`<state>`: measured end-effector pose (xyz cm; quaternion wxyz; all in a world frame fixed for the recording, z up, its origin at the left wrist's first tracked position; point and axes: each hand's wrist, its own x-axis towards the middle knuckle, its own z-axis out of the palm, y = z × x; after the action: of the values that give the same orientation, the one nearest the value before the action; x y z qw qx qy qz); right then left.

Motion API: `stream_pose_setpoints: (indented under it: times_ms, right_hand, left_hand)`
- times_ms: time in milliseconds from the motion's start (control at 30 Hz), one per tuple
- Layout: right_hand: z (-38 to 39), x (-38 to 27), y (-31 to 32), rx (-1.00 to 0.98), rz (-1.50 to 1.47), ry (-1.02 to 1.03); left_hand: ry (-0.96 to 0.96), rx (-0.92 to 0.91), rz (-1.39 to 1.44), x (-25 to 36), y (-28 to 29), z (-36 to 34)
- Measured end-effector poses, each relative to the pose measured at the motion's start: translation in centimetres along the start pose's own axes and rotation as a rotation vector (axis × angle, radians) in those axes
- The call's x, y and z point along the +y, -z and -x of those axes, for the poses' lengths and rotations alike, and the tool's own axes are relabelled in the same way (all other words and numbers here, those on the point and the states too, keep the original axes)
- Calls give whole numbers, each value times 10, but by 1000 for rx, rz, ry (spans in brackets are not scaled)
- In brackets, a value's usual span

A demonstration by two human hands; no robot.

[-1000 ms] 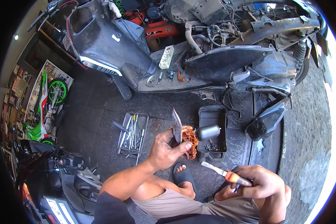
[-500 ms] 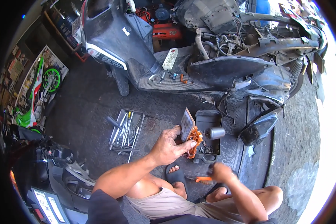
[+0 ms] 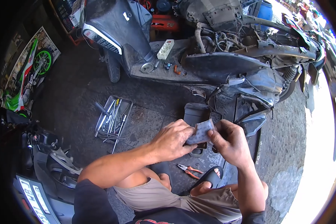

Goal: Repairing and disassembling a motorcycle fuel pump assembly.

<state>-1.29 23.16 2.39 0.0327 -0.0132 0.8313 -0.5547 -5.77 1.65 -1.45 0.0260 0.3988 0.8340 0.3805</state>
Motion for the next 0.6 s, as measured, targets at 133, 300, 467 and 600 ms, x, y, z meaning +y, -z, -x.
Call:
stream_pose_setpoints:
  times_ms: [133,300,467,600]
  right_hand:
    - [-3,9,19,93,-211,-15]
    - [-3,38,41,182,-414,-70]
    - [-2,66,44,161,-614,-82]
    - [-8,82,25,193,-437,-165]
  left_hand:
    - [64,-45,-49,-5,0,3]
    - [39,-16,10,-11,2,5]
    - [45,-15,21,-11,8,6]
    - [105,-31,22,-3,18,13]
